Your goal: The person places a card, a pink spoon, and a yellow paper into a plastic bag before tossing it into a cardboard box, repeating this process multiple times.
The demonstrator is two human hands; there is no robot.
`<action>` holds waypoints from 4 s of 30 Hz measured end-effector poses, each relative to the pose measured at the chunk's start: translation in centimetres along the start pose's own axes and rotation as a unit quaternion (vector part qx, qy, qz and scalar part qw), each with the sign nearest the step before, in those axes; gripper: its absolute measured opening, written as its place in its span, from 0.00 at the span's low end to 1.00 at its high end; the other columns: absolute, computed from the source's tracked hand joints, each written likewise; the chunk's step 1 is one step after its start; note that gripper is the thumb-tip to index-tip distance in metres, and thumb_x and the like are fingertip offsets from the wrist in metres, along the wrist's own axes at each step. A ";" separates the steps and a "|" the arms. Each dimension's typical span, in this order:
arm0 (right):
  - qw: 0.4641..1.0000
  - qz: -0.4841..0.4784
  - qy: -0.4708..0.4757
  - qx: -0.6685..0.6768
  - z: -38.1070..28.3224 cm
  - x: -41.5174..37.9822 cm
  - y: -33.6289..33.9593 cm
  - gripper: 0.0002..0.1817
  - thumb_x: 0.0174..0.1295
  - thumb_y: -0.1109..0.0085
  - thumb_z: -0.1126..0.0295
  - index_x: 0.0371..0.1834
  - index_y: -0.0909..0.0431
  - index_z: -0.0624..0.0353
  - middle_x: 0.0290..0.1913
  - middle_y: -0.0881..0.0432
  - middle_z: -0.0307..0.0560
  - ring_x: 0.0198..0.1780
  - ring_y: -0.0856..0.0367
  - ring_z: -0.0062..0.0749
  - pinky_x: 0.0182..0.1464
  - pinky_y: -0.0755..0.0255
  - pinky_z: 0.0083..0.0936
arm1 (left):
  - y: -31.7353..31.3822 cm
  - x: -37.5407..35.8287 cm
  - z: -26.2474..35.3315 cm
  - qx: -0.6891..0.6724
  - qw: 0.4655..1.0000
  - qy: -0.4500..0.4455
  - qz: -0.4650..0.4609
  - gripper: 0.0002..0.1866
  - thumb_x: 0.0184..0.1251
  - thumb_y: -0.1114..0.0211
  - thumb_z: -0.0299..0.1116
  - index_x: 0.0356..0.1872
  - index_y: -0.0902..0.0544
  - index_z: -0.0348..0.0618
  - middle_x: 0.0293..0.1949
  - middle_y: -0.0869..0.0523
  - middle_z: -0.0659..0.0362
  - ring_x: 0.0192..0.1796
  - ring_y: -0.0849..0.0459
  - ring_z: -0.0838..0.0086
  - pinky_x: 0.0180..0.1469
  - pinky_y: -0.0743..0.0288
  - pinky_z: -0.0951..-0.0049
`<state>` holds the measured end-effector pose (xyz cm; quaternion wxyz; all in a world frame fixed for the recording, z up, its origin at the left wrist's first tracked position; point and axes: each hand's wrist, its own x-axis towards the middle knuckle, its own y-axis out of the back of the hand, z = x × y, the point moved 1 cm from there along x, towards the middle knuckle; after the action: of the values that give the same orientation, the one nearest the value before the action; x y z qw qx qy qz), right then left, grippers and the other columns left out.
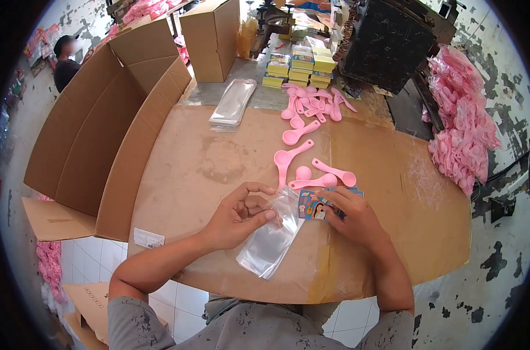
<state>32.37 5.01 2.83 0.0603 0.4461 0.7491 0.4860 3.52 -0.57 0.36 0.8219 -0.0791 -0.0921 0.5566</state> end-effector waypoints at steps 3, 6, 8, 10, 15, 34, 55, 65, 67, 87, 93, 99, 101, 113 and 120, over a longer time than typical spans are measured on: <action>1.000 -0.003 -0.005 0.005 0.0 0.0 0.1 0.20 0.62 0.33 0.77 0.58 0.16 0.56 0.45 0.16 0.50 0.43 0.14 0.48 0.45 0.19 0.39 | -0.4 0.0 0.1 0.023 0.999 0.027 -0.036 0.22 0.80 0.36 0.24 0.69 0.29 0.40 0.50 0.10 0.54 0.56 0.11 0.74 0.62 0.20 0.68; 0.998 0.030 -0.025 0.044 0.0 0.0 0.5 0.20 0.62 0.34 0.77 0.59 0.16 0.56 0.45 0.15 0.49 0.41 0.14 0.44 0.44 0.20 0.36 | -0.4 -0.1 -0.2 0.040 0.993 0.017 -0.107 0.21 0.79 0.35 0.23 0.69 0.27 0.41 0.55 0.10 0.51 0.55 0.12 0.74 0.60 0.20 0.67; 0.994 0.073 -0.030 0.072 0.0 0.0 0.6 0.20 0.62 0.34 0.78 0.59 0.16 0.57 0.45 0.15 0.49 0.41 0.14 0.41 0.44 0.20 0.34 | -0.5 -0.2 0.0 0.035 0.989 0.015 -0.146 0.21 0.78 0.35 0.23 0.69 0.26 0.41 0.57 0.10 0.50 0.54 0.11 0.73 0.59 0.20 0.68; 0.987 0.127 -0.020 0.101 -0.2 0.2 0.6 0.20 0.62 0.34 0.79 0.59 0.15 0.57 0.45 0.14 0.48 0.41 0.14 0.38 0.44 0.20 0.31 | -0.6 -0.4 0.7 0.020 0.985 0.031 -0.166 0.22 0.77 0.34 0.22 0.69 0.25 0.39 0.59 0.11 0.50 0.53 0.11 0.72 0.60 0.19 0.67; 0.988 0.035 -0.017 0.152 -0.8 0.1 1.1 0.19 0.63 0.35 0.81 0.59 0.16 0.61 0.48 0.13 0.48 0.46 0.13 0.31 0.49 0.21 0.27 | -0.6 -0.3 0.2 0.025 0.994 0.071 -0.083 0.28 0.76 0.31 0.23 0.73 0.30 0.39 0.50 0.09 0.52 0.51 0.09 0.73 0.60 0.18 0.68; 0.925 0.039 -0.172 0.337 -3.8 0.0 -2.6 0.22 0.66 0.28 0.75 0.63 0.18 0.58 0.35 0.15 0.41 0.32 0.21 0.20 0.34 0.28 0.23 | -1.9 -0.7 0.4 0.180 0.980 0.066 -0.048 0.37 0.77 0.33 0.22 0.82 0.40 0.45 0.47 0.07 0.51 0.49 0.11 0.79 0.53 0.15 0.76; 0.992 0.000 0.093 -0.088 0.0 6.7 -1.9 0.17 0.60 0.35 0.80 0.54 0.17 0.60 0.47 0.19 0.49 0.49 0.17 0.44 0.53 0.22 0.39 | -0.7 -0.6 0.6 -0.013 0.996 0.088 -0.004 0.24 0.81 0.37 0.24 0.73 0.28 0.35 0.58 0.11 0.50 0.58 0.13 0.76 0.60 0.15 0.73; 0.881 0.022 -0.077 0.466 -4.2 4.7 -0.5 0.26 0.80 0.47 0.76 0.79 0.36 0.64 0.60 0.21 0.46 0.59 0.20 0.26 0.59 0.20 0.29 | -1.2 -0.8 0.5 -0.018 0.997 0.074 -0.025 0.22 0.81 0.36 0.27 0.72 0.26 0.35 0.54 0.09 0.53 0.54 0.12 0.80 0.53 0.16 0.76; 0.879 0.038 -0.072 0.470 -4.5 4.4 -0.9 0.27 0.79 0.47 0.78 0.80 0.37 0.64 0.63 0.22 0.47 0.61 0.20 0.28 0.62 0.20 0.32 | -1.3 -0.8 0.5 -0.010 0.996 0.079 -0.036 0.21 0.81 0.36 0.28 0.71 0.24 0.35 0.53 0.09 0.55 0.53 0.12 0.81 0.52 0.16 0.77; 0.950 -0.046 0.044 0.307 -6.7 4.6 -0.6 0.09 0.68 0.36 0.79 0.49 0.11 0.59 0.70 0.22 0.48 0.72 0.26 0.41 0.69 0.28 0.44 | -0.3 -0.8 1.6 -0.040 0.988 0.093 -0.117 0.21 0.83 0.35 0.36 0.70 0.22 0.40 0.50 0.08 0.59 0.49 0.13 0.83 0.49 0.18 0.77; 0.965 -0.088 0.225 0.102 -10.7 6.4 4.9 0.06 0.61 0.30 0.77 0.41 0.11 0.56 0.59 0.15 0.45 0.66 0.20 0.43 0.66 0.26 0.40 | -1.0 -1.5 2.1 -0.029 0.993 -0.070 -0.092 0.26 0.77 0.31 0.31 0.72 0.26 0.41 0.68 0.18 0.54 0.69 0.20 0.70 0.68 0.24 0.66; 0.987 -0.044 0.143 -0.062 -13.8 5.3 6.2 0.08 0.58 0.29 0.77 0.41 0.12 0.57 0.38 0.15 0.42 0.43 0.15 0.36 0.47 0.22 0.35 | -2.1 -2.2 5.3 0.256 0.932 -0.248 -0.059 0.31 0.69 0.27 0.28 0.73 0.26 0.41 0.68 0.18 0.51 0.69 0.18 0.60 0.70 0.24 0.60; 0.995 -0.026 0.099 0.004 -13.4 5.1 5.2 0.11 0.54 0.28 0.81 0.42 0.11 0.59 0.32 0.16 0.41 0.35 0.17 0.33 0.39 0.22 0.30 | -2.8 -2.6 4.6 0.263 0.938 -0.226 -0.030 0.29 0.71 0.28 0.27 0.72 0.24 0.40 0.63 0.14 0.50 0.65 0.14 0.59 0.66 0.20 0.61; 0.946 0.121 0.227 -0.196 -12.2 5.0 1.5 0.14 0.53 0.26 0.72 0.43 0.16 0.56 0.46 0.19 0.42 0.52 0.18 0.40 0.54 0.26 0.37 | -2.5 -2.6 3.5 0.203 0.970 -0.131 0.037 0.22 0.76 0.33 0.23 0.68 0.21 0.35 0.37 0.05 0.55 0.35 0.07 0.75 0.40 0.12 0.71; 0.918 0.052 0.254 -0.300 -11.4 4.9 -0.1 0.15 0.51 0.30 0.64 0.39 0.18 0.59 0.45 0.20 0.43 0.52 0.20 0.36 0.53 0.31 0.32 | -2.4 -2.6 2.6 0.374 0.908 -0.188 0.023 0.26 0.71 0.29 0.26 0.69 0.23 0.33 0.34 0.07 0.53 0.26 0.10 0.69 0.29 0.16 0.70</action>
<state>23.38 0.88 10.39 -0.0269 0.3071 0.5338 0.7875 4.11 -3.76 3.23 0.7452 0.3384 -0.0283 0.5739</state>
